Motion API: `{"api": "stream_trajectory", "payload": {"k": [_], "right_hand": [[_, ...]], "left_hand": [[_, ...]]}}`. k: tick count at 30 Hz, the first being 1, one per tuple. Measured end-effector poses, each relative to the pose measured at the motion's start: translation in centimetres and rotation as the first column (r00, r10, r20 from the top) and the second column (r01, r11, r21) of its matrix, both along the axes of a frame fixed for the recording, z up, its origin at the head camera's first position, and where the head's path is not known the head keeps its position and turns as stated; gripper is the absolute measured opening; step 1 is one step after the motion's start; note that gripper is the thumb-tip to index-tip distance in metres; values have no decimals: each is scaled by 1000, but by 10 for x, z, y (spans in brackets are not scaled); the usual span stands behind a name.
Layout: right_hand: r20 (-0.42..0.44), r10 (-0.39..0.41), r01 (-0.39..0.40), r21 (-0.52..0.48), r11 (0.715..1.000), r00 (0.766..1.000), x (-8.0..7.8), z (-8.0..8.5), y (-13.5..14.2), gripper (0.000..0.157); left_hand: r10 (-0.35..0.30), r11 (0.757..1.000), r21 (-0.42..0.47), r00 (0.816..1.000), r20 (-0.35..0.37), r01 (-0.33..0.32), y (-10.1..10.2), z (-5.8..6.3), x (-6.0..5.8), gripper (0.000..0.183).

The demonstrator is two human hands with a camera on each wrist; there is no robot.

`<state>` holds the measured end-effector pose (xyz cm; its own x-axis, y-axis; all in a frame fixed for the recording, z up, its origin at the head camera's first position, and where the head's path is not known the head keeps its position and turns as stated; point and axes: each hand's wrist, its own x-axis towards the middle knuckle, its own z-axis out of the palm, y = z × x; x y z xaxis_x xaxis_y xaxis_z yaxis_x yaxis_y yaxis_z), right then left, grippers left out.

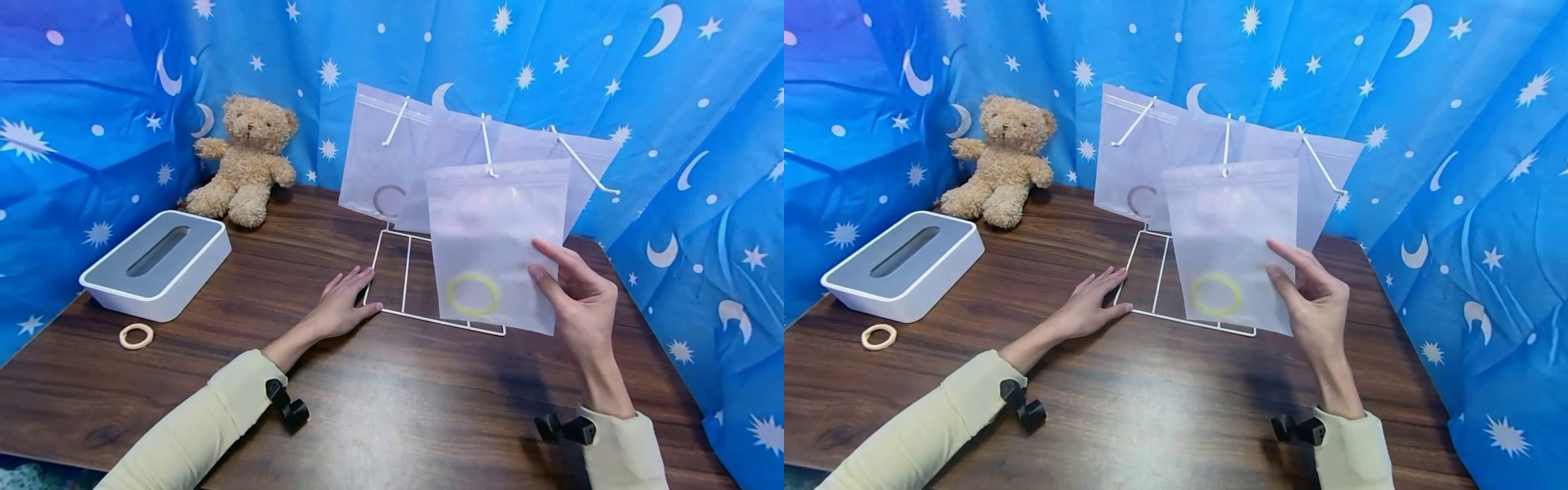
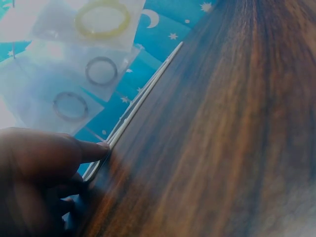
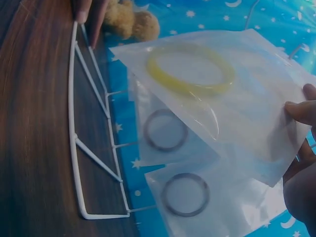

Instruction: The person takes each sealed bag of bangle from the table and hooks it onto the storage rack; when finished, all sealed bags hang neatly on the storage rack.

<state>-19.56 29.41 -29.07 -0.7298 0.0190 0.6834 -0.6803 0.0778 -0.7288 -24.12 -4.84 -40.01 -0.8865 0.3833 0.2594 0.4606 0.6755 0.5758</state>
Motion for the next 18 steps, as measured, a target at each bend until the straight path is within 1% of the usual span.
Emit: {"api": "stream_trajectory", "payload": {"k": [5, 9, 11, 13, 18], "right_hand": [[4, -20, 20, -5, 1000, 1000, -20, -3, -2, 43], [57, 3, 2, -80, 997, 998, -39, -7, -7, 44], [88, 29, -17, -135, 991, 996, -48, -9, -10, 44], [105, 42, -24, -168, 986, 994, -59, -10, -14, 45], [133, 46, -23, -168, 986, 990, -81, -10, -20, 46]], "left_hand": [[1, 1000, -3, 1000, 5, -1, 0, 0, 0, 69], [6, 1000, -13, 1000, -5, -7, 1, -3, -2, 68], [9, 1000, -19, 1000, -11, -9, 1, -4, -3, 68], [10, 1000, -21, 1000, -10, -10, 1, -5, -4, 68], [11, 1000, -24, 1000, -7, -11, 2, -4, -3, 68]]}}
